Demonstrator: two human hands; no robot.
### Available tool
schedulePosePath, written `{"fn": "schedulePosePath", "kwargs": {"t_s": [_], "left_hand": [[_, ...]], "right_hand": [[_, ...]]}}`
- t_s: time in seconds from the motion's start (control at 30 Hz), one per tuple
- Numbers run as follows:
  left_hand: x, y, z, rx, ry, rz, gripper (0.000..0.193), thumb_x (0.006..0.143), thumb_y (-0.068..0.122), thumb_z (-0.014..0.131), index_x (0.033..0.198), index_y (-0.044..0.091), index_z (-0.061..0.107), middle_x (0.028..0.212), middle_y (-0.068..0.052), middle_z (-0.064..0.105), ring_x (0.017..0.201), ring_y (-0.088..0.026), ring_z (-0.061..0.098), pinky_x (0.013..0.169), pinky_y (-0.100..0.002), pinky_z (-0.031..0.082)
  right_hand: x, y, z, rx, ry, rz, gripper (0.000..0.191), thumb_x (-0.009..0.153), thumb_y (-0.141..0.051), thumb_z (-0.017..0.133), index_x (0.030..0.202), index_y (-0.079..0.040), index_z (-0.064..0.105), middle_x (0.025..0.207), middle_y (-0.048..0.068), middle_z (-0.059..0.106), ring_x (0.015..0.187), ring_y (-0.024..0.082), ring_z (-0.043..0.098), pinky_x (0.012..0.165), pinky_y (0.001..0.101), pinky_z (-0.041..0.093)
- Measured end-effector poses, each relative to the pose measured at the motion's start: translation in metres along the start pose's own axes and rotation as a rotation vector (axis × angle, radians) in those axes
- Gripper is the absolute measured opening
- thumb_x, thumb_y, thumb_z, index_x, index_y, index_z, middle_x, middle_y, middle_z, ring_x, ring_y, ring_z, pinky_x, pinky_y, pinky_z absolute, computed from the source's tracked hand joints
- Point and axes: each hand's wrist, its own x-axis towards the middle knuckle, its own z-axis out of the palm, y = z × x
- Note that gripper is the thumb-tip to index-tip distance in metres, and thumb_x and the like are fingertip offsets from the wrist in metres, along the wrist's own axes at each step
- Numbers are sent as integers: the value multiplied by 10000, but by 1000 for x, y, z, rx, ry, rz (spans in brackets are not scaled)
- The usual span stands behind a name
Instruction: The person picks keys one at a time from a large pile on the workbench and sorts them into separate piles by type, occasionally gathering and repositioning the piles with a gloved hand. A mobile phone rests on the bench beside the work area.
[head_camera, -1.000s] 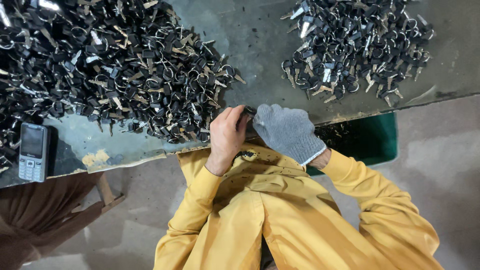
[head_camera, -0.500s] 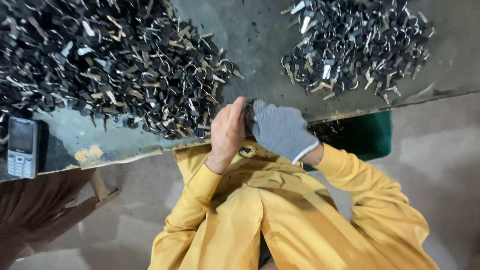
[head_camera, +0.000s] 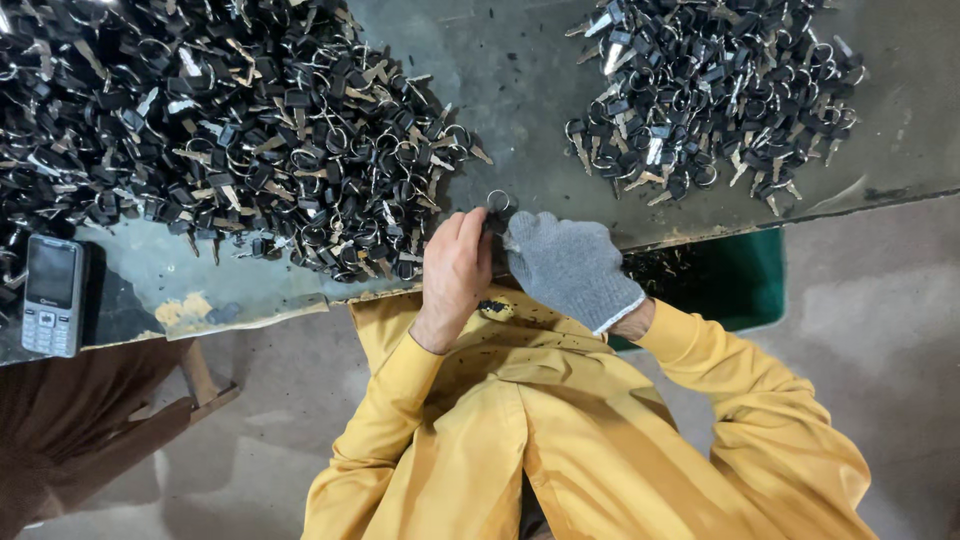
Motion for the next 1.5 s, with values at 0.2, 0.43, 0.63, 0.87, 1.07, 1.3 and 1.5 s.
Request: {"fn": "schedulePosePath", "kwargs": {"t_s": [0.2,0.43,0.63,0.87,1.07,1.3,1.5], "left_hand": [[3,1,-3,-27,24,32,306,868,-57,642,1171,-25,615,915,-176,585,835,-391,606,720,-470,501],[5,7,-7,-85,42,-5,306,847,-79,632,1143,-3,622,916,-176,606,843,-400,620,727,-471,508],[9,7,-8,-90,47,-7,297,828,-54,662,1117,6,628,923,-172,624,839,-396,635,717,-460,519],[16,8,-22,-270,-129,1,370,865,-64,636,1230,-4,619,998,-161,656,912,-348,670,809,-422,547],[51,7,-16,362,73,111,583,781,-70,601,1359,-1,571,1340,-220,566,1206,-394,524,1026,-464,466],[37,18,-15,376,-130,96,607,753,-43,628,1358,-7,594,1223,-182,580,1153,-377,527,969,-468,464],[27,15,-25,23,49,90,336,824,-73,668,1152,-4,679,1152,-154,647,1065,-342,597,926,-421,523]], "right_hand": [[9,-2,1,51,-103,19,235,968,-314,595,1014,-85,613,703,121,664,525,309,691,423,441,515],[7,1,0,140,-36,44,193,975,-297,611,1000,-106,621,706,117,663,564,332,670,474,461,509],[8,-2,-3,-38,-10,21,245,922,-307,617,985,-70,620,708,138,676,527,316,685,446,464,516],[14,22,-30,164,-102,161,328,973,-389,653,1022,-71,591,742,166,688,632,390,695,542,510,530],[7,18,-32,269,209,130,344,892,-344,730,1100,-113,581,959,158,698,706,378,710,576,477,547],[12,44,-31,241,42,371,371,942,-341,740,1200,-134,570,1082,135,691,783,356,725,640,467,556],[1,56,-21,330,171,305,414,926,-298,767,1247,-113,581,1103,149,691,812,359,729,671,449,568]]}}
